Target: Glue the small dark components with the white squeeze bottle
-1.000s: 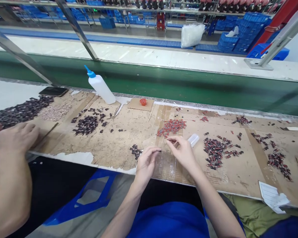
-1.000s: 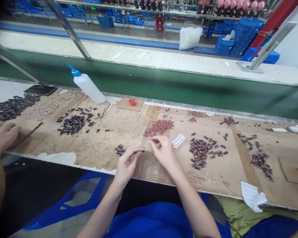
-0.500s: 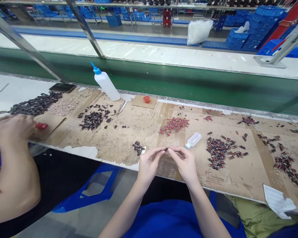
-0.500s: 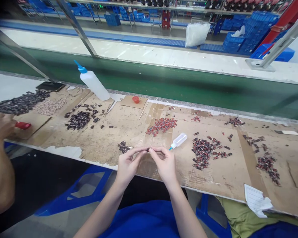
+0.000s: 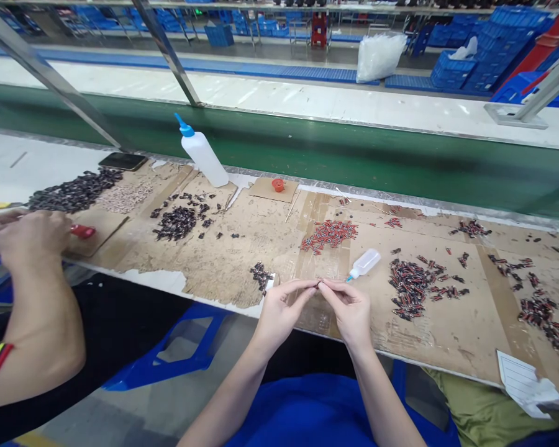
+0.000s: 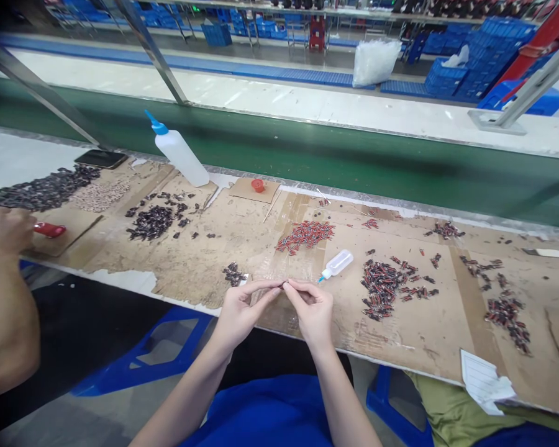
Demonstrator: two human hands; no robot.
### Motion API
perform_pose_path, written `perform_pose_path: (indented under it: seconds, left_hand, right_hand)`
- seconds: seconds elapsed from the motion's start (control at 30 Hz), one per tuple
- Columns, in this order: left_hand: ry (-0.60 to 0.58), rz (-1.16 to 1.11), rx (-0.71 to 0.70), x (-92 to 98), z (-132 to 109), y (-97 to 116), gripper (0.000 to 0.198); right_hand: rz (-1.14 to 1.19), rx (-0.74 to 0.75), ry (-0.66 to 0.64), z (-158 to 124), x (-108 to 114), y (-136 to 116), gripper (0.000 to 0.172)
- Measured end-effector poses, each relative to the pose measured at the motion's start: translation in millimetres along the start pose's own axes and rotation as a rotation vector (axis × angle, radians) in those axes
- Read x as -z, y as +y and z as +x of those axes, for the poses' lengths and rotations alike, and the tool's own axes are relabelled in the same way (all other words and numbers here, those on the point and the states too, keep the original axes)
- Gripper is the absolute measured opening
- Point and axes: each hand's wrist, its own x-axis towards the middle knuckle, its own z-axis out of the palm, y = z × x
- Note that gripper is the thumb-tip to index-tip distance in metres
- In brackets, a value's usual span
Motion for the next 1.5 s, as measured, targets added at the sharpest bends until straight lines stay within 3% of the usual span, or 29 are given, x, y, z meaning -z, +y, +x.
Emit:
perform_pose_path:
  seconds: [0.6, 0.7, 0.8, 0.93, 1.0, 1.1, 1.2, 1.27, 1.37, 1.5]
  left_hand:
    - [0.049, 0.0, 0.059, -9.3, -3.3, 1.5, 0.008]
    - [0.075, -0.088, 0.088, -15.7, -4.8, -1.5, 0.023]
    - [0.051, -0.172, 0.104, -25.4, -6.6, -4.0, 0.033]
    - [0.003, -0.174, 0.095, -40.2, -8.2, -5.5, 0.03]
    - [-0.063, -0.112, 0.06, -41.0, -6.0, -5.6, 0.035]
    - [-0.114, 0.083, -0.027, -24.0, 3.5, -8.1, 0.039]
    - [0.028, 0.421, -0.069, 12.4, 17.2, -15.6, 0.015]
    - [0.13, 0.657, -0.02, 38.9, 25.1, -21.4, 0.014]
    - [0.245, 0.941, 0.088, 67.4, 33.0, -27.0, 0.017]
    - [0.177, 1.075, 0.159, 76.2, 39.2, -31.9, 0.019]
  right_hand:
    - [-0.143, 0.18, 0.007, -4.9, 4.9, 0.2, 0.004]
    - [-0.19, 0.169, -0.022, -5.2, 11.2, -1.2, 0.006]
    - [-0.234, 0.151, -0.029, -5.4, 18.4, -3.6, 0.011]
    - [-0.312, 0.211, -0.024, -3.6, 31.8, -10.1, 0.013]
    - [-0.364, 0.243, 0.053, -0.5, 44.3, -14.2, 0.015]
    - [-0.437, 0.249, 0.336, 8.1, 71.2, -19.9, 0.025]
    - [-0.615, 0.246, 0.555, 20.0, 94.9, -25.1, 0.038]
    - [-0.788, 0.253, 0.621, 27.4, 99.3, -29.2, 0.044]
    - [-0.987, 0.122, 0.527, 37.1, 85.7, -35.7, 0.056]
    - [-1.187, -0.071, 0.316, 53.0, 53.4, -40.4, 0.072]
